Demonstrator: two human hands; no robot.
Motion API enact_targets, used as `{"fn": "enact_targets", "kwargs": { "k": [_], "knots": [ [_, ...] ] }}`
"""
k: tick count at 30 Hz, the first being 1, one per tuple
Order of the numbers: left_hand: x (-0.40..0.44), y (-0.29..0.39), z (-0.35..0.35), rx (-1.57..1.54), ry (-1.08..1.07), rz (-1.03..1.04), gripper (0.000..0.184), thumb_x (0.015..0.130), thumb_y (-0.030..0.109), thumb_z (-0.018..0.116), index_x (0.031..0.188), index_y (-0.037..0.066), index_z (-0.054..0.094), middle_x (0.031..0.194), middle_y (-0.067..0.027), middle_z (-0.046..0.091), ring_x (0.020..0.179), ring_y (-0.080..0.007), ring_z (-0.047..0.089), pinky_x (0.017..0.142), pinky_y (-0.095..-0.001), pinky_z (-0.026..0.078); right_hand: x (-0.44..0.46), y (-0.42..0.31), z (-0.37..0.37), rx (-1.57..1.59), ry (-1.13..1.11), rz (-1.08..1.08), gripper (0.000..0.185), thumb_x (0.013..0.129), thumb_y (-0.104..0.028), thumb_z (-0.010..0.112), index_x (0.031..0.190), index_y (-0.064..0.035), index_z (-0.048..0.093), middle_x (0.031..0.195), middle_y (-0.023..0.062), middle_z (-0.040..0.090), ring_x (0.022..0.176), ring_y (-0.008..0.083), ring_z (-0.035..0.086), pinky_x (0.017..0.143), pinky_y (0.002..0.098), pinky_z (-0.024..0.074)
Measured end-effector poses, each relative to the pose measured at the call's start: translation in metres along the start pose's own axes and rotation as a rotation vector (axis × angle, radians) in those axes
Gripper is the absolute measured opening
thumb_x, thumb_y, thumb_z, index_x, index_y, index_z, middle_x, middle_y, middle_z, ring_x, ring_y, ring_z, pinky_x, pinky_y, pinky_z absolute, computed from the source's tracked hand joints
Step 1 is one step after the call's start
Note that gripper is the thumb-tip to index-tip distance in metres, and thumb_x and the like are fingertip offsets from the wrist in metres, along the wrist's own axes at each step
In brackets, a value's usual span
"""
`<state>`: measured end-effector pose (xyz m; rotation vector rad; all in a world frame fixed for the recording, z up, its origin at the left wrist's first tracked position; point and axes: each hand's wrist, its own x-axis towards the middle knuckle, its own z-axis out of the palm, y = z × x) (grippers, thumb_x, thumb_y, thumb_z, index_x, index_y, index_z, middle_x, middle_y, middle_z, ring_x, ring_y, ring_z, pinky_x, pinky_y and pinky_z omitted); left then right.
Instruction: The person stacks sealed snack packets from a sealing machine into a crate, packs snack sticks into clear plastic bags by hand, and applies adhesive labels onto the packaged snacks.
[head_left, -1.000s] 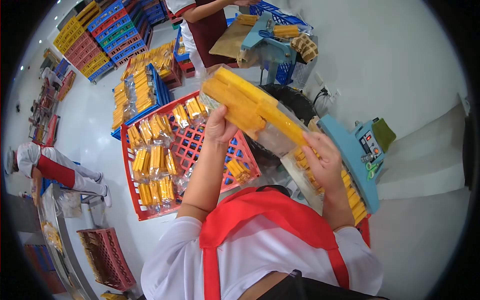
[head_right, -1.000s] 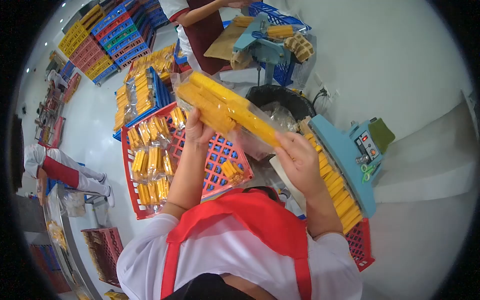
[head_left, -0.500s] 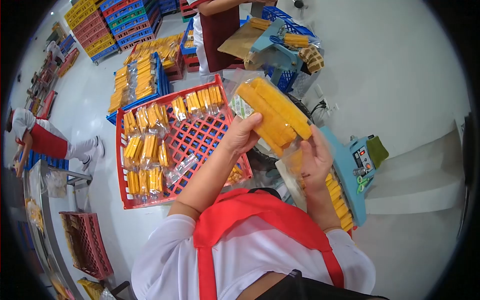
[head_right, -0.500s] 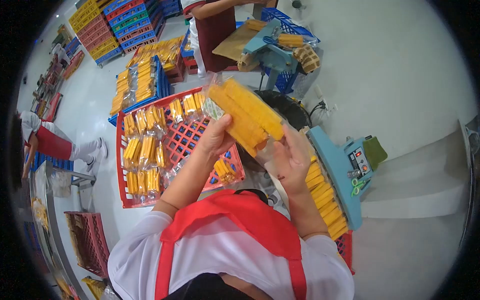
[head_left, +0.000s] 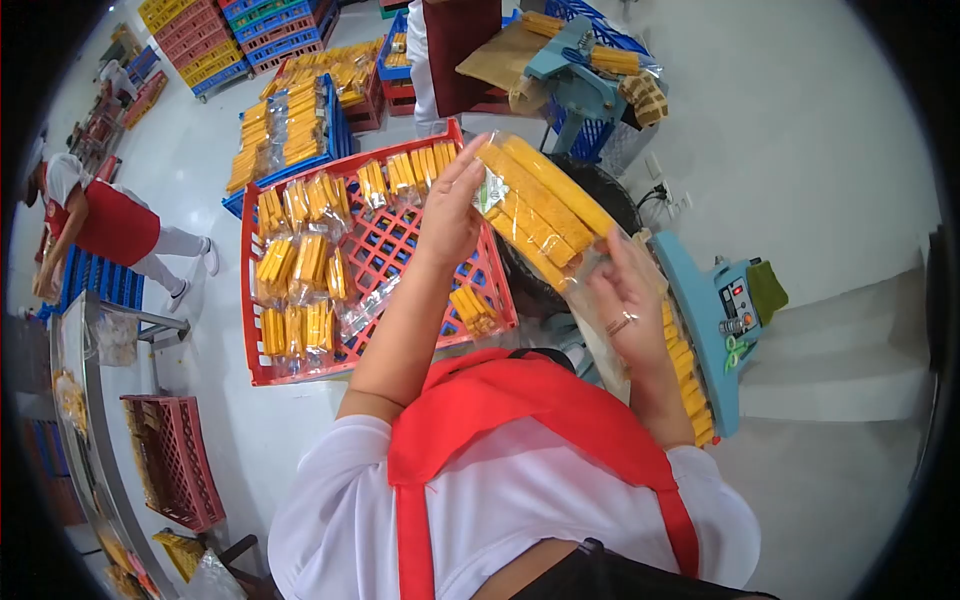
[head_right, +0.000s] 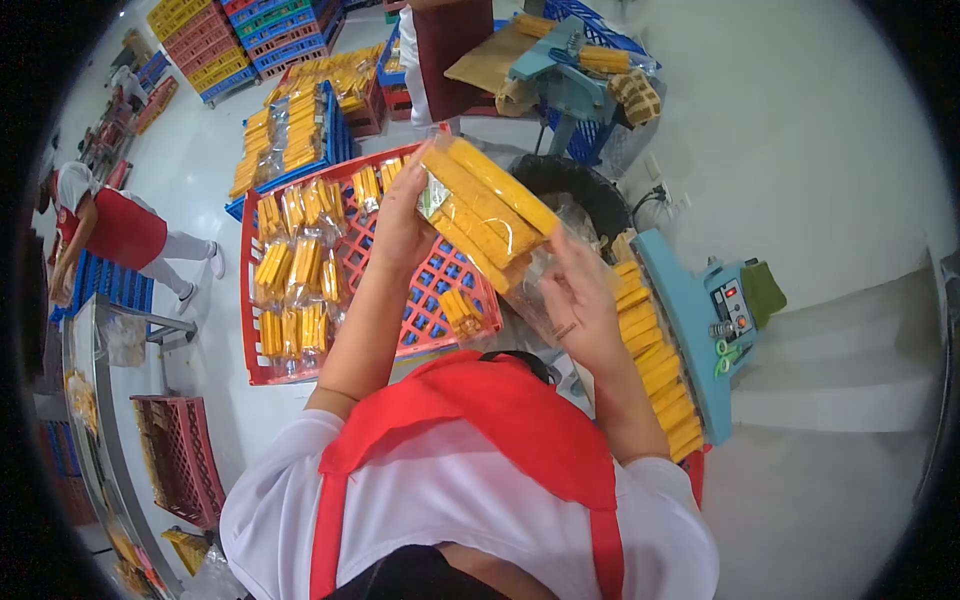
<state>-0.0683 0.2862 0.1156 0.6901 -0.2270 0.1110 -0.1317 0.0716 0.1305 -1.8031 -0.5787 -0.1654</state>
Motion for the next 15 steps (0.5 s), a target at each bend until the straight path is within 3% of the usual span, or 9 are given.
{"fn": "enact_targets", "kwargs": {
  "k": [3, 4, 7, 8, 10, 11, 13, 14, 15],
  "knots": [
    [-0.004, 0.004, -0.003, 0.11, 0.001, -0.055, 0.035, 0.087, 0.013, 0.041, 0.118, -0.002, 0.04, 0.112, -0.009, 0.05, 0.1, -0.0147, 0.05, 0.085, -0.0267, 0.04, 0.013, -0.001, -0.009, -0.201, -0.107, -0.059, 0.05, 0.077, 0.0, 0.051, 0.125, -0.003, 0.036, 0.106, 0.0099, 0.048, 0.088, 0.0111, 0.047, 0.073, 0.0209, 0.0387],
    [-0.004, 0.004, -0.005, 0.205, 0.001, -0.045, 0.036, 0.088, 0.021, 0.042, 0.118, 0.001, 0.042, 0.109, -0.0074, 0.051, 0.096, -0.0138, 0.052, 0.081, -0.027, 0.042, 0.018, 0.001, -0.008, -0.2, -0.104, -0.055, 0.05, 0.077, 0.0, 0.051, 0.125, -0.003, 0.036, 0.106, 0.0099, 0.048, 0.088, 0.0111, 0.047, 0.073, 0.0209, 0.0387],
    [0.003, -0.006, -0.023, 0.257, 0.137, -0.172, 0.038, 0.087, 0.031, 0.041, 0.115, 0.005, 0.046, 0.105, -0.0047, 0.053, 0.091, -0.0129, 0.053, 0.075, -0.0274, 0.044, 0.03, 0.006, -0.006, -0.002, -0.106, 0.109, 0.046, 0.078, -0.002, 0.05, 0.123, -0.0014, 0.038, 0.108, 0.0087, 0.048, 0.087, 0.0107, 0.047, 0.075, 0.0211, 0.0381],
    [0.003, -0.008, -0.025, 0.265, 0.197, -0.205, 0.04, 0.086, 0.039, 0.04, 0.112, 0.009, 0.048, 0.102, -0.0033, 0.055, 0.089, -0.0141, 0.055, 0.071, -0.0289, 0.046, 0.035, 0.007, -0.008, 0.12, -0.114, 0.204, 0.045, 0.078, -0.003, 0.05, 0.122, -0.0007, 0.039, 0.107, 0.0085, 0.049, 0.088, 0.011, 0.048, 0.077, 0.0217, 0.038],
    [0.004, -0.016, -0.046, 0.145, 0.251, -0.289, 0.041, 0.086, 0.04, 0.041, 0.111, 0.009, 0.048, 0.102, -0.0036, 0.055, 0.089, -0.0153, 0.055, 0.07, -0.0303, 0.046, 0.042, 0.004, -0.007, 0.424, -0.06, 0.395, 0.039, 0.079, -0.01, 0.053, 0.116, 0.0014, 0.045, 0.106, 0.0091, 0.053, 0.093, 0.013, 0.05, 0.081, 0.0255, 0.0383],
    [0.004, -0.018, -0.055, 0.022, 0.306, -0.375, 0.042, 0.085, 0.042, 0.041, 0.11, 0.008, 0.047, 0.102, -0.0038, 0.055, 0.09, -0.0164, 0.055, 0.07, -0.0316, 0.046, 0.045, 0.003, -0.009, 0.421, -0.068, 0.391, 0.039, 0.079, -0.01, 0.053, 0.116, 0.0014, 0.045, 0.106, 0.0091, 0.053, 0.093, 0.013, 0.05, 0.081, 0.0255, 0.0383],
    [0.002, -0.023, -0.068, 0.001, 0.34, -0.385, 0.045, 0.084, 0.045, 0.041, 0.11, 0.009, 0.047, 0.103, -0.0056, 0.055, 0.09, -0.0188, 0.055, 0.073, -0.0348, 0.046, 0.046, -0.002, -0.013, 0.266, -0.362, 0.17, 0.036, 0.079, -0.016, 0.054, 0.11, 0.0025, 0.05, 0.104, 0.012, 0.055, 0.096, 0.0168, 0.051, 0.082, 0.0282, 0.0388],
    [0.0, -0.025, -0.071, -0.021, 0.338, -0.434, 0.045, 0.084, 0.045, 0.041, 0.11, 0.009, 0.047, 0.102, -0.0058, 0.055, 0.09, -0.0192, 0.055, 0.074, -0.0358, 0.046, 0.047, -0.006, -0.01, 0.266, -0.366, 0.175, 0.036, 0.079, -0.016, 0.054, 0.11, 0.0025, 0.05, 0.104, 0.012, 0.055, 0.096, 0.0168, 0.051, 0.082, 0.0282, 0.0388],
    [-0.001, -0.027, -0.075, -0.042, 0.336, -0.485, 0.045, 0.084, 0.046, 0.041, 0.109, 0.01, 0.047, 0.101, -0.006, 0.055, 0.089, -0.0197, 0.055, 0.075, -0.0367, 0.045, 0.051, -0.014, -0.002, -0.009, -0.424, 0.03, 0.035, 0.079, -0.018, 0.053, 0.108, 0.0031, 0.051, 0.104, 0.0135, 0.055, 0.096, 0.0194, 0.052, 0.083, 0.029, 0.0387]
  ]
}}
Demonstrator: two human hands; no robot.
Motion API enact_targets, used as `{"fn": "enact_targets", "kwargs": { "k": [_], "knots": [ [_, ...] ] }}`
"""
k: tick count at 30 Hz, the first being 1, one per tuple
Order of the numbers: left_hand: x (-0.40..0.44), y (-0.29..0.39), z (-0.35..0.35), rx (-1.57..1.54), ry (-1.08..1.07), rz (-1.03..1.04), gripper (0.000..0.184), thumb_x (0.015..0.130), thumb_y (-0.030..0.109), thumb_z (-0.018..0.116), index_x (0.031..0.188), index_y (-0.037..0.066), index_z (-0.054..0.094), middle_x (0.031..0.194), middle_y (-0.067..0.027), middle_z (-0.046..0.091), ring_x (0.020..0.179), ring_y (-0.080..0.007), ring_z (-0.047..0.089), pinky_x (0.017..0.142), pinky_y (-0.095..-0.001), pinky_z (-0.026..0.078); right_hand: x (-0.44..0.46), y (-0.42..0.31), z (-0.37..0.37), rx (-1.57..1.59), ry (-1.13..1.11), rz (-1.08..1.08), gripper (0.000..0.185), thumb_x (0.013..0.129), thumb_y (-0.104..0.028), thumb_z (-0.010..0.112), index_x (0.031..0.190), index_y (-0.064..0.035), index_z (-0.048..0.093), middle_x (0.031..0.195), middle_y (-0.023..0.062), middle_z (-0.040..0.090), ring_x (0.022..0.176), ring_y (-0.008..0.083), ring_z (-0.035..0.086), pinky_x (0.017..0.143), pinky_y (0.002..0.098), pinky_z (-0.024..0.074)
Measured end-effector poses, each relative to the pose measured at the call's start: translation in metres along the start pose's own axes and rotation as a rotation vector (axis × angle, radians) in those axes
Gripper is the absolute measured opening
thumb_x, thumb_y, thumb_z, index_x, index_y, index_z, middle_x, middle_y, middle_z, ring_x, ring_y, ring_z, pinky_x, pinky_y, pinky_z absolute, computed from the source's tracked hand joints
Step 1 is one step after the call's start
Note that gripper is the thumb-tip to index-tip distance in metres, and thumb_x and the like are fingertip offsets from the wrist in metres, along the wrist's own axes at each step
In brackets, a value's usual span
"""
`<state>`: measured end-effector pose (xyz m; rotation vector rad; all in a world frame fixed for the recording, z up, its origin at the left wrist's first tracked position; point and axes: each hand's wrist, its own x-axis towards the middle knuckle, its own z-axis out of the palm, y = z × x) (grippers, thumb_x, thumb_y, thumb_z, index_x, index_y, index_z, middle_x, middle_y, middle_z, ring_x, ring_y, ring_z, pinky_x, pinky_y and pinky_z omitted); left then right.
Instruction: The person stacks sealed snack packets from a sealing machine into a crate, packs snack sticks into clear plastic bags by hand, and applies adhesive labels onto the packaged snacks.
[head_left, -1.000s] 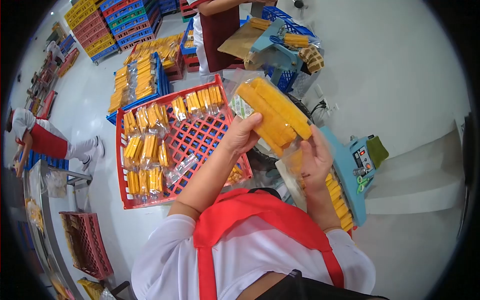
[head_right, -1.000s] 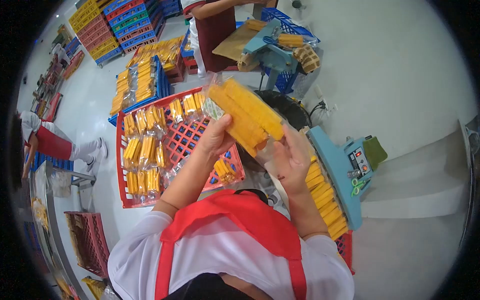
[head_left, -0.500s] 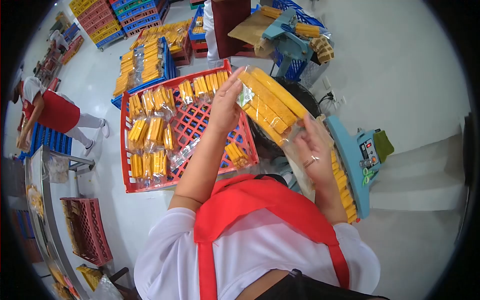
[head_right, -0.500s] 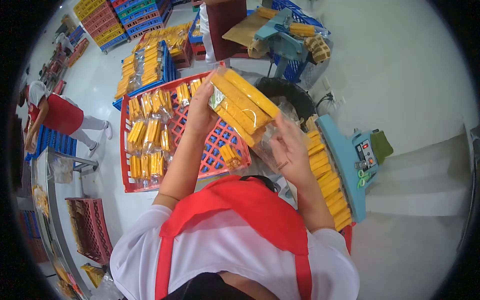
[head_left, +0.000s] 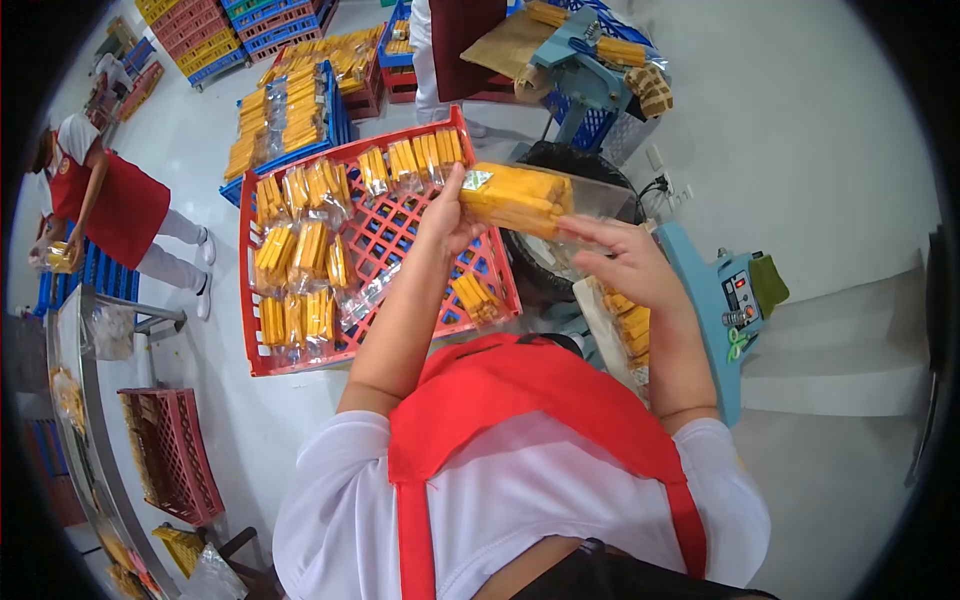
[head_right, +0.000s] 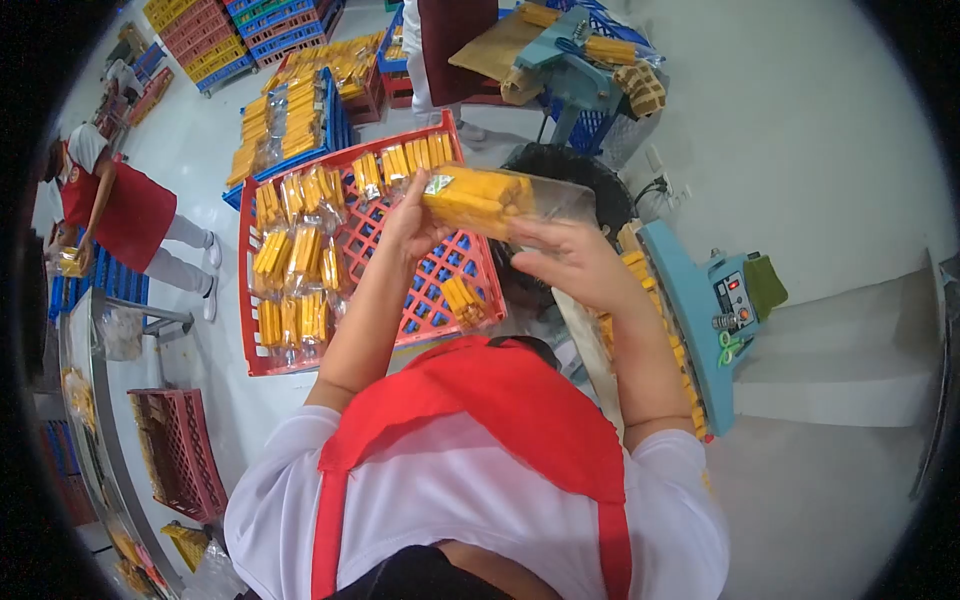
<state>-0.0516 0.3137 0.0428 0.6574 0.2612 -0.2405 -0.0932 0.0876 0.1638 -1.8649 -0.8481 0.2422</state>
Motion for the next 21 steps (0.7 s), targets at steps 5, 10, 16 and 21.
{"fn": "enact_targets", "kwargs": {
  "k": [5, 10, 16, 21],
  "knots": [
    [0.002, -0.006, -0.012, 0.03, 0.038, -0.076, 0.045, 0.084, 0.047, 0.04, 0.108, 0.01, 0.049, 0.097, -0.0062, 0.056, 0.09, -0.0207, 0.054, 0.077, -0.0388, 0.044, 0.019, 0.007, 0.005, -0.464, -0.127, -0.11, 0.037, 0.079, -0.021, 0.053, 0.107, 0.0037, 0.05, 0.103, 0.0173, 0.055, 0.097, 0.026, 0.052, 0.083, 0.0307, 0.0387],
    [-0.003, 0.003, -0.02, 0.143, -0.098, -0.205, 0.056, 0.081, 0.049, 0.044, 0.116, 0.005, 0.041, 0.107, -0.0098, 0.051, 0.098, -0.0238, 0.05, 0.085, -0.0403, 0.039, 0.04, 0.01, -0.005, -0.209, -0.068, 0.066, 0.03, 0.081, -0.02, 0.05, 0.098, 0.0041, 0.056, 0.087, 0.013, 0.061, 0.078, 0.0168, 0.057, 0.071, 0.0281, 0.0435],
    [-0.036, 0.006, 0.031, 1.651, 0.008, 1.056, 0.093, 0.066, 0.042, 0.064, 0.13, 0.0, 0.012, 0.12, -0.0174, 0.037, 0.11, -0.0295, 0.037, 0.088, -0.0387, 0.034, 0.082, 0.007, -0.028, -0.069, -0.19, 0.25, 0.027, 0.081, -0.022, 0.051, 0.081, 0.0033, 0.059, 0.069, 0.0044, 0.058, 0.062, 0.0096, 0.052, 0.059, 0.0221, 0.0425],
    [-0.021, -0.001, 0.041, 1.377, -0.204, 0.857, 0.096, 0.063, 0.021, 0.07, 0.131, -0.001, 0.006, 0.121, -0.0217, 0.035, 0.112, -0.0293, 0.037, 0.094, -0.034, 0.028, 0.088, -0.029, -0.043, -0.138, 0.007, 0.023, 0.029, 0.084, -0.021, 0.046, 0.088, 0.0044, 0.059, 0.079, 0.0063, 0.06, 0.072, 0.0117, 0.055, 0.068, 0.0237, 0.0434]
  ]
}}
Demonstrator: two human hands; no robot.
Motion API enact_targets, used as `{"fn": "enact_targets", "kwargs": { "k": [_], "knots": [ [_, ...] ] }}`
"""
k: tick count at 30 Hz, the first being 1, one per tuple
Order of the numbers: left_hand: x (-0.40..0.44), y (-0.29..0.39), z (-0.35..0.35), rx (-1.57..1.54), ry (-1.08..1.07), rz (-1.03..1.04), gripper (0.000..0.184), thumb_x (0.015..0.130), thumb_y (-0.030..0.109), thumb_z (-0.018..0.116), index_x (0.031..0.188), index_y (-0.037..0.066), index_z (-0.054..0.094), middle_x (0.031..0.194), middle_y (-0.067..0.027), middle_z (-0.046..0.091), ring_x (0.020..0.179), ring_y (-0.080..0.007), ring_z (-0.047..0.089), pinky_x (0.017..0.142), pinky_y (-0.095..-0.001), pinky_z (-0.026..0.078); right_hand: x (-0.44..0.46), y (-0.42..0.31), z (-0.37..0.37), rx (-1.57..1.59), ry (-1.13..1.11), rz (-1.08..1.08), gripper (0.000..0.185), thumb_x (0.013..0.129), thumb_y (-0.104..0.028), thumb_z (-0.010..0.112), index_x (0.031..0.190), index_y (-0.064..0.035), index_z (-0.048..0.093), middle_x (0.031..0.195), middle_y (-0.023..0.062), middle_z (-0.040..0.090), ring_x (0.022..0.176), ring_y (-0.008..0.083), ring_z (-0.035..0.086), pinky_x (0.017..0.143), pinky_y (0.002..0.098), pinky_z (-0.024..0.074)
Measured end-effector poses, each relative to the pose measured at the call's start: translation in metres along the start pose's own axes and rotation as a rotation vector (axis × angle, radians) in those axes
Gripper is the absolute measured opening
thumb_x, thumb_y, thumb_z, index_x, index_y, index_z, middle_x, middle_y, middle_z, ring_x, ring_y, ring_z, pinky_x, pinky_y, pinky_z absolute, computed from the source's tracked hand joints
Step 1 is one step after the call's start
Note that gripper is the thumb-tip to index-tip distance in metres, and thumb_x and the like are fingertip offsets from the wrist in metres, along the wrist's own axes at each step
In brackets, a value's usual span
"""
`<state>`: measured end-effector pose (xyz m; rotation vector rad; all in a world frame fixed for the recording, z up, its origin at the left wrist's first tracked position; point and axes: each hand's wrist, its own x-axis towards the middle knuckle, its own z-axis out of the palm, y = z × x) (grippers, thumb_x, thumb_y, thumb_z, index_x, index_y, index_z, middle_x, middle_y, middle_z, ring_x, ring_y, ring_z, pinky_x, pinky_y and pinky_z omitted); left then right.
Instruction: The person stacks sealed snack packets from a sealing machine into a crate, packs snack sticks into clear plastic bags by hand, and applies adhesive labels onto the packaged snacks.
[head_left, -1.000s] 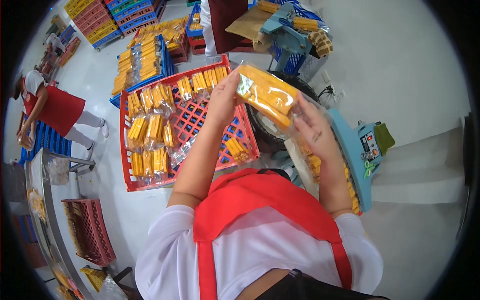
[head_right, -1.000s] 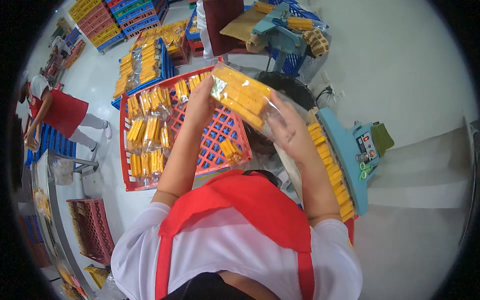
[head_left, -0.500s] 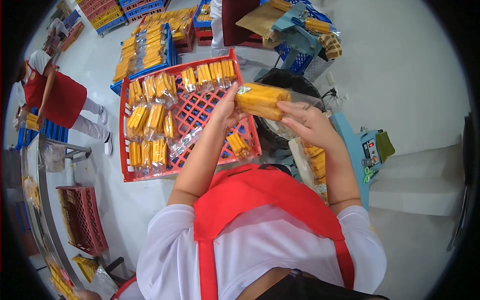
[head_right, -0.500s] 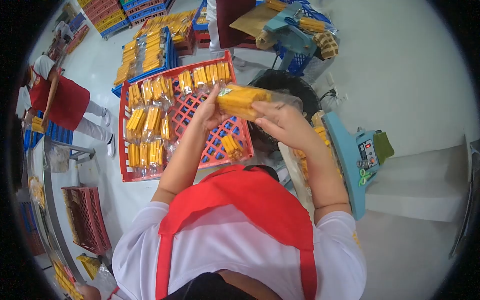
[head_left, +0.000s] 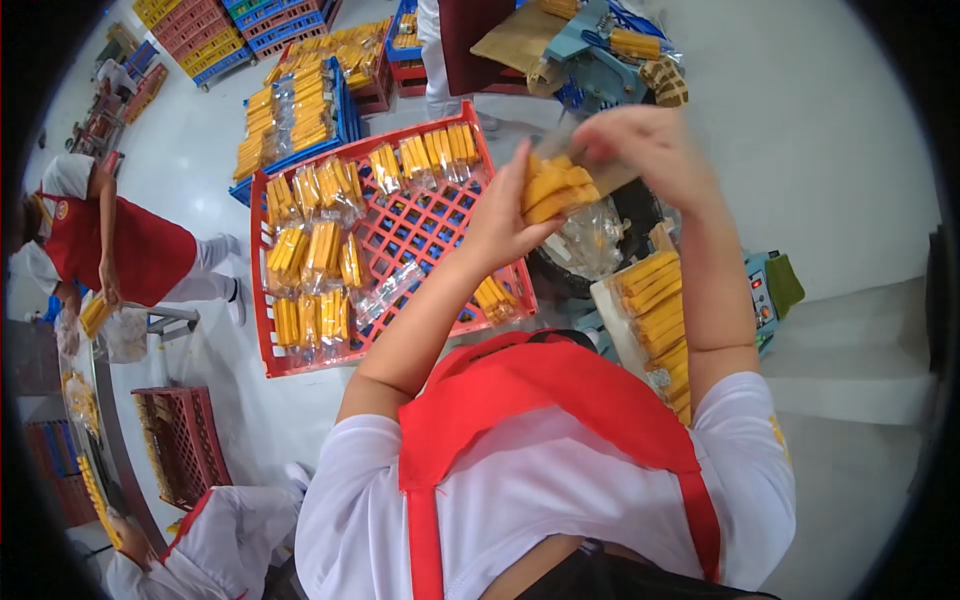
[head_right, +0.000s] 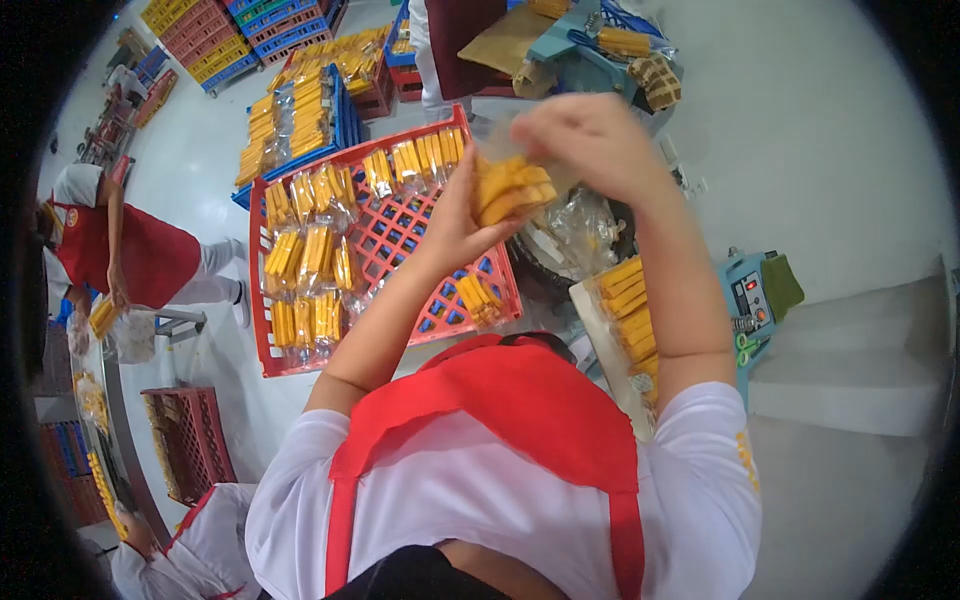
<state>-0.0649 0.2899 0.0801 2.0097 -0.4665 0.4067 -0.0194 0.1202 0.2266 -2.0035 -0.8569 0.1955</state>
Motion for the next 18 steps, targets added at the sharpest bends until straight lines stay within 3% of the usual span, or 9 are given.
{"fn": "enact_targets", "kwargs": {
  "k": [1, 3, 4, 7, 9, 10, 11, 13, 18],
  "knots": [
    [0.003, 0.0, -0.001, -0.112, 0.12, 0.045, 0.095, 0.063, 0.022, 0.069, 0.131, 0.0, 0.006, 0.116, -0.0233, 0.039, 0.107, -0.0312, 0.042, 0.091, -0.0349, 0.031, -0.004, -0.003, -0.005, 0.0, 0.003, -0.005, 0.029, 0.084, -0.021, 0.046, 0.088, 0.0044, 0.059, 0.079, 0.0063, 0.06, 0.072, 0.0117, 0.055, 0.068, 0.0237, 0.0434],
    [0.001, 0.006, -0.002, -0.233, 0.116, -0.014, 0.088, 0.07, 0.016, 0.063, 0.132, 0.003, 0.002, 0.118, -0.0225, 0.038, 0.109, -0.0283, 0.041, 0.092, -0.0332, 0.03, -0.01, -0.005, -0.013, 0.206, 0.536, -0.312, 0.031, 0.083, -0.026, 0.049, 0.088, 0.003, 0.06, 0.083, 0.0079, 0.061, 0.08, 0.0116, 0.055, 0.076, 0.0239, 0.0417],
    [0.003, 0.015, -0.002, -0.479, 0.117, -0.072, 0.085, 0.072, 0.014, 0.059, 0.133, 0.004, 0.0, 0.119, -0.0217, 0.038, 0.11, -0.0278, 0.041, 0.093, -0.0321, 0.03, -0.014, 0.016, -0.01, 0.203, 0.507, -0.252, 0.038, 0.085, -0.029, 0.045, 0.105, 0.0034, 0.053, 0.105, 0.013, 0.055, 0.1, 0.0157, 0.049, 0.09, 0.0281, 0.034],
    [0.012, 0.022, 0.011, -0.828, 0.119, -0.149, 0.069, 0.081, 0.013, 0.049, 0.133, 0.006, 0.005, 0.12, -0.0156, 0.038, 0.108, -0.0255, 0.043, 0.091, -0.0326, 0.034, -0.014, 0.053, 0.036, 0.13, 0.353, -0.318, 0.047, 0.086, -0.029, 0.043, 0.119, 0.0035, 0.039, 0.122, 0.0155, 0.041, 0.115, 0.0188, 0.037, 0.097, 0.0305, 0.0245],
    [0.019, 0.034, 0.014, -1.53, -0.028, -0.572, 0.054, 0.084, 0.02, 0.045, 0.129, 0.006, 0.017, 0.117, -0.0115, 0.043, 0.103, -0.0232, 0.048, 0.085, -0.0356, 0.041, -0.01, 0.073, 0.051, 0.287, 0.289, -0.153, 0.055, 0.085, -0.029, 0.043, 0.127, 0.003, 0.026, 0.132, 0.016, 0.027, 0.124, 0.0197, 0.023, 0.101, 0.0308, 0.0155],
    [0.024, 0.041, 0.012, -1.577, -0.032, -0.766, 0.04, 0.086, 0.026, 0.041, 0.12, 0.006, 0.031, 0.112, -0.0098, 0.048, 0.098, -0.0226, 0.051, 0.079, -0.0382, 0.046, -0.003, 0.082, 0.054, 0.448, 0.332, 0.002, 0.05, 0.084, -0.028, 0.046, 0.121, 0.0044, 0.036, 0.122, 0.0164, 0.04, 0.114, 0.02, 0.039, 0.094, 0.0295, 0.0285],
    [0.029, 0.036, 0.015, -1.657, -0.032, -0.875, 0.038, 0.086, 0.03, 0.039, 0.116, 0.007, 0.039, 0.109, -0.0125, 0.05, 0.098, -0.0264, 0.051, 0.083, -0.0411, 0.043, 0.003, 0.093, 0.055, 0.46, 0.344, 0.015, 0.05, 0.084, -0.028, 0.046, 0.121, 0.0044, 0.036, 0.122, 0.0164, 0.04, 0.114, 0.02, 0.039, 0.094, 0.0295, 0.0285],
    [0.038, 0.032, 0.02, -1.679, -0.032, -1.049, 0.039, 0.087, 0.034, 0.035, 0.115, 0.007, 0.041, 0.111, -0.0132, 0.049, 0.1, -0.029, 0.05, 0.086, -0.0443, 0.039, 0.015, 0.118, 0.054, 0.926, 0.184, 0.376, 0.037, 0.083, -0.027, 0.048, 0.105, 0.0028, 0.049, 0.099, 0.0128, 0.055, 0.088, 0.018, 0.055, 0.075, 0.0287, 0.0434],
    [0.044, 0.013, 0.044, -1.812, -0.058, -1.044, 0.042, 0.088, 0.036, 0.031, 0.116, 0.007, 0.04, 0.113, -0.0138, 0.048, 0.103, -0.0303, 0.047, 0.09, -0.0453, 0.035, 0.023, 0.153, 0.049, 1.059, 0.043, 0.589, 0.026, 0.082, -0.028, 0.05, 0.081, -0.0024, 0.054, 0.072, 0.0067, 0.058, 0.06, 0.0155, 0.057, 0.054, 0.0291, 0.0464]
  ]
}}
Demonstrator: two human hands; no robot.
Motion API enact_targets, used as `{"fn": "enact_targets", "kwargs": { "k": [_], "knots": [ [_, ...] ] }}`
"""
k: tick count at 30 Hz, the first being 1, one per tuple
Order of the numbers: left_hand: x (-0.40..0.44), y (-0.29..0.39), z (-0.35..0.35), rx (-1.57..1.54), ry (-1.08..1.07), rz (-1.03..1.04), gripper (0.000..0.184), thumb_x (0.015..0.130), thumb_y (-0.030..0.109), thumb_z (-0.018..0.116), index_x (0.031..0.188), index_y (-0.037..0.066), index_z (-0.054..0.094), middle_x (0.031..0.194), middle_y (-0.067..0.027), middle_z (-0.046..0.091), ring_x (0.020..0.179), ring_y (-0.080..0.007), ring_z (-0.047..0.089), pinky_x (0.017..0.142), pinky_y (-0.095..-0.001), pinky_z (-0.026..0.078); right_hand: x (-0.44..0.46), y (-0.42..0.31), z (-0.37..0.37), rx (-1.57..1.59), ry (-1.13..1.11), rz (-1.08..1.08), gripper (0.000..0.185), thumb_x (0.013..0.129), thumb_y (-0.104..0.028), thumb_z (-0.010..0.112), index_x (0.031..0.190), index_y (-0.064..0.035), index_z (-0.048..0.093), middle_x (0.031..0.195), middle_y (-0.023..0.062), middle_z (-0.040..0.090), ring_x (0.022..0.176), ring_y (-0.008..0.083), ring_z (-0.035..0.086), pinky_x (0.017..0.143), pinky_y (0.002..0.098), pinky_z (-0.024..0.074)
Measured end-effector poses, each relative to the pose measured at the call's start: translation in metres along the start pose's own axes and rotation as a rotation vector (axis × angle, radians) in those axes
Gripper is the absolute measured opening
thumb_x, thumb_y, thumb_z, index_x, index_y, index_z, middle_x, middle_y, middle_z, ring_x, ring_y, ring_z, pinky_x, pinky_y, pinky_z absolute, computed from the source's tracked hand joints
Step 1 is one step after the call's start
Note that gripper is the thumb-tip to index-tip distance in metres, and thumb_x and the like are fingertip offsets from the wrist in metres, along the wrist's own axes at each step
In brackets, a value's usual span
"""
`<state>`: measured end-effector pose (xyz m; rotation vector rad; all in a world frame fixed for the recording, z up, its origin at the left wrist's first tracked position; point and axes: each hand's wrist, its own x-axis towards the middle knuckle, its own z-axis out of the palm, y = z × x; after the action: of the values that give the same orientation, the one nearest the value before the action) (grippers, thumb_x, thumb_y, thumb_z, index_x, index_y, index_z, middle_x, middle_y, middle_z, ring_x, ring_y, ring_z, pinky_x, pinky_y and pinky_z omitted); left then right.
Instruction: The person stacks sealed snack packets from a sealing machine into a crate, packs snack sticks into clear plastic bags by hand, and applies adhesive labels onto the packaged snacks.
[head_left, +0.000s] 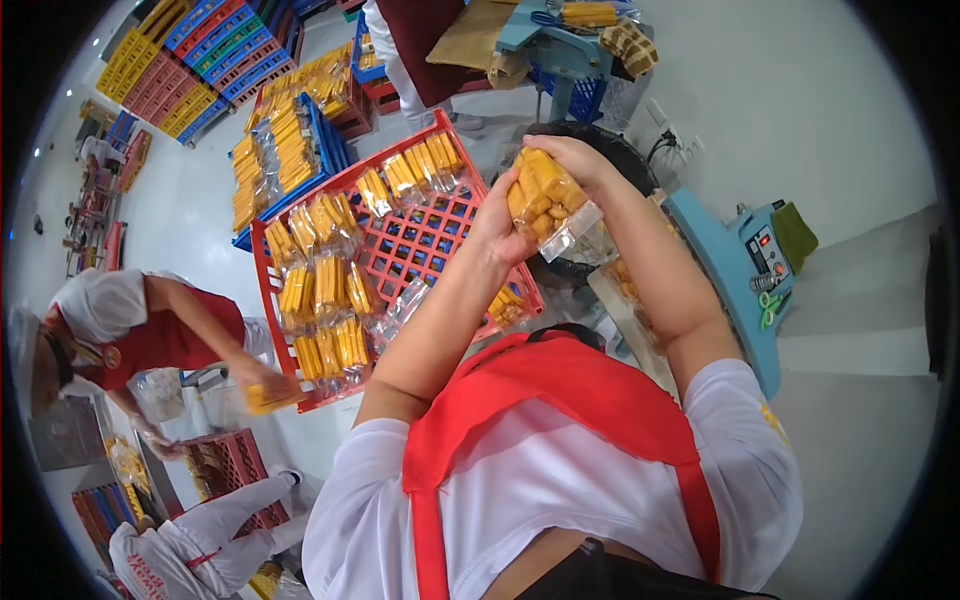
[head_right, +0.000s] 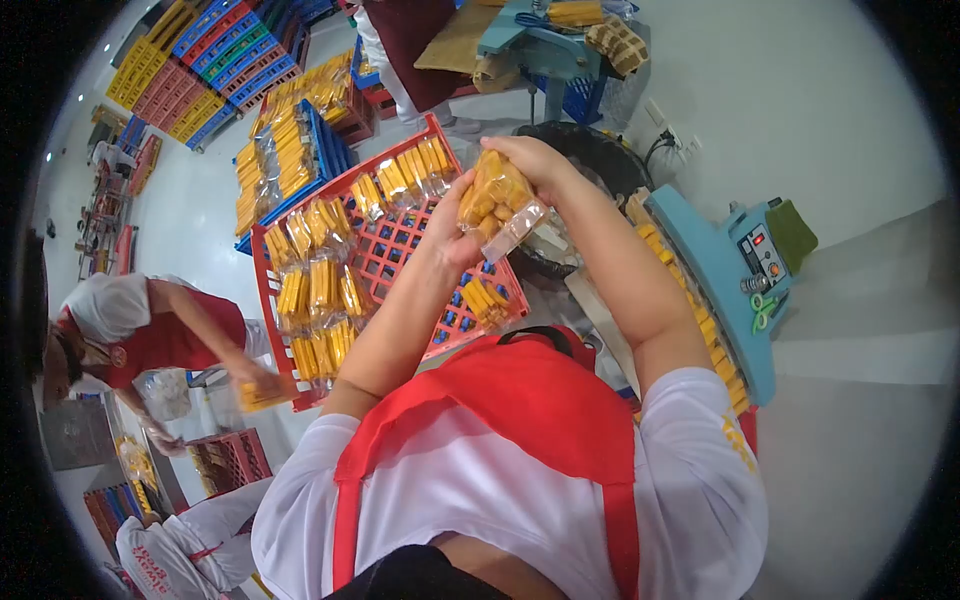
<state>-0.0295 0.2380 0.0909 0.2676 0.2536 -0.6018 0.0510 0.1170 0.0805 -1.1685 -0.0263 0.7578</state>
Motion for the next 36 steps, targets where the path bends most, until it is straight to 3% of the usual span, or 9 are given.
{"fn": "enact_targets", "kwargs": {
  "k": [8, 11, 13, 19, 22, 25, 27, 30, 36],
  "knots": [
    [0.01, -0.004, 0.006, -0.029, -0.032, 0.003, 0.039, 0.088, 0.03, 0.033, 0.115, 0.004, 0.042, 0.112, -0.016, 0.049, 0.101, -0.0294, 0.049, 0.09, -0.0431, 0.037, -0.001, -0.003, -0.012, -0.017, 0.018, -0.049, 0.031, 0.083, -0.032, 0.048, 0.077, -0.002, 0.054, 0.07, 0.0084, 0.057, 0.059, 0.0167, 0.057, 0.055, 0.029, 0.0463],
    [0.01, -0.002, 0.009, 0.065, 0.035, 0.086, 0.04, 0.087, 0.032, 0.036, 0.115, 0.004, 0.042, 0.111, -0.0148, 0.049, 0.101, -0.0281, 0.05, 0.089, -0.0419, 0.038, -0.002, 0.001, -0.011, 0.189, 0.004, -0.122, 0.028, 0.087, -0.028, 0.042, 0.091, -0.004, 0.054, 0.084, 0.006, 0.058, 0.071, 0.0143, 0.057, 0.064, 0.0262, 0.0467],
    [0.009, 0.005, 0.006, 0.07, -0.135, 0.289, 0.04, 0.087, 0.033, 0.039, 0.115, 0.004, 0.042, 0.111, -0.0137, 0.05, 0.1, -0.0264, 0.05, 0.088, -0.0401, 0.039, -0.009, 0.009, -0.003, 0.418, 0.027, -0.237, 0.037, 0.089, -0.03, 0.035, 0.11, -0.0024, 0.047, 0.101, 0.0091, 0.055, 0.086, 0.0165, 0.056, 0.072, 0.0279, 0.0465],
    [0.014, 0.039, -0.019, 0.837, -0.129, 0.515, 0.044, 0.089, 0.029, 0.036, 0.125, 0.004, 0.029, 0.122, -0.0073, 0.039, 0.108, -0.0157, 0.043, 0.089, -0.0298, 0.037, -0.03, 0.037, 0.028, 0.657, -0.226, -0.305, 0.041, 0.089, -0.034, 0.035, 0.12, -0.007, 0.039, 0.113, 0.0058, 0.049, 0.098, 0.0169, 0.051, 0.083, 0.0287, 0.042],
    [-0.004, 0.044, -0.005, 0.546, -0.155, 0.363, 0.046, 0.089, 0.032, 0.036, 0.126, 0.006, 0.027, 0.121, -0.0093, 0.041, 0.106, -0.0193, 0.046, 0.088, -0.0313, 0.039, -0.034, 0.021, 0.042, 0.175, 0.013, -0.551, 0.055, 0.087, -0.031, 0.043, 0.13, -0.0042, 0.02, 0.121, 0.0083, 0.041, 0.11, 0.0148, 0.041, 0.088, 0.026, 0.0361],
    [-0.016, 0.031, -0.004, 0.661, -0.046, 0.415, 0.047, 0.088, 0.039, 0.035, 0.121, 0.005, 0.035, 0.115, -0.0107, 0.047, 0.101, -0.0213, 0.049, 0.085, -0.0349, 0.041, -0.045, 0.006, 0.052, -0.26, 0.113, -0.527, 0.064, 0.085, -0.031, 0.047, 0.131, -0.0013, 0.013, 0.124, 0.0095, 0.037, 0.112, 0.0143, 0.038, 0.09, 0.0247, 0.0329],
    [-0.012, 0.031, -0.014, 0.573, -0.04, 0.456, 0.05, 0.086, 0.043, 0.036, 0.12, 0.007, 0.037, 0.115, -0.0122, 0.047, 0.099, -0.0249, 0.051, 0.081, -0.0386, 0.044, -0.056, -0.015, 0.059, -0.322, 0.104, -0.486, 0.066, 0.084, -0.032, 0.048, 0.13, 0.0012, 0.016, 0.124, 0.0105, 0.037, 0.111, 0.0155, 0.038, 0.091, 0.0245, 0.0306],
    [-0.009, 0.036, -0.027, -0.062, -0.292, 0.208, 0.054, 0.083, 0.048, 0.037, 0.12, 0.008, 0.04, 0.115, -0.017, 0.047, 0.098, -0.0355, 0.05, 0.075, -0.0445, 0.047, -0.06, -0.033, 0.057, -0.448, 0.134, -0.274, 0.067, 0.08, -0.039, 0.051, 0.127, 0.0007, 0.026, 0.123, 0.0106, 0.038, 0.108, 0.0163, 0.039, 0.09, 0.0276, 0.0291],
    [-0.024, 0.03, -0.023, -0.102, -0.491, 0.139, 0.059, 0.085, 0.049, 0.029, 0.125, 0.006, 0.032, 0.119, -0.0181, 0.042, 0.102, -0.0348, 0.048, 0.081, -0.0446, 0.044, -0.032, -0.026, 0.036, -0.405, 0.164, -0.319, 0.081, 0.069, -0.048, 0.06, 0.128, -0.0024, 0.027, 0.114, 0.0081, 0.044, 0.104, 0.0163, 0.039, 0.079, 0.0305, 0.0309]
  ]
}}
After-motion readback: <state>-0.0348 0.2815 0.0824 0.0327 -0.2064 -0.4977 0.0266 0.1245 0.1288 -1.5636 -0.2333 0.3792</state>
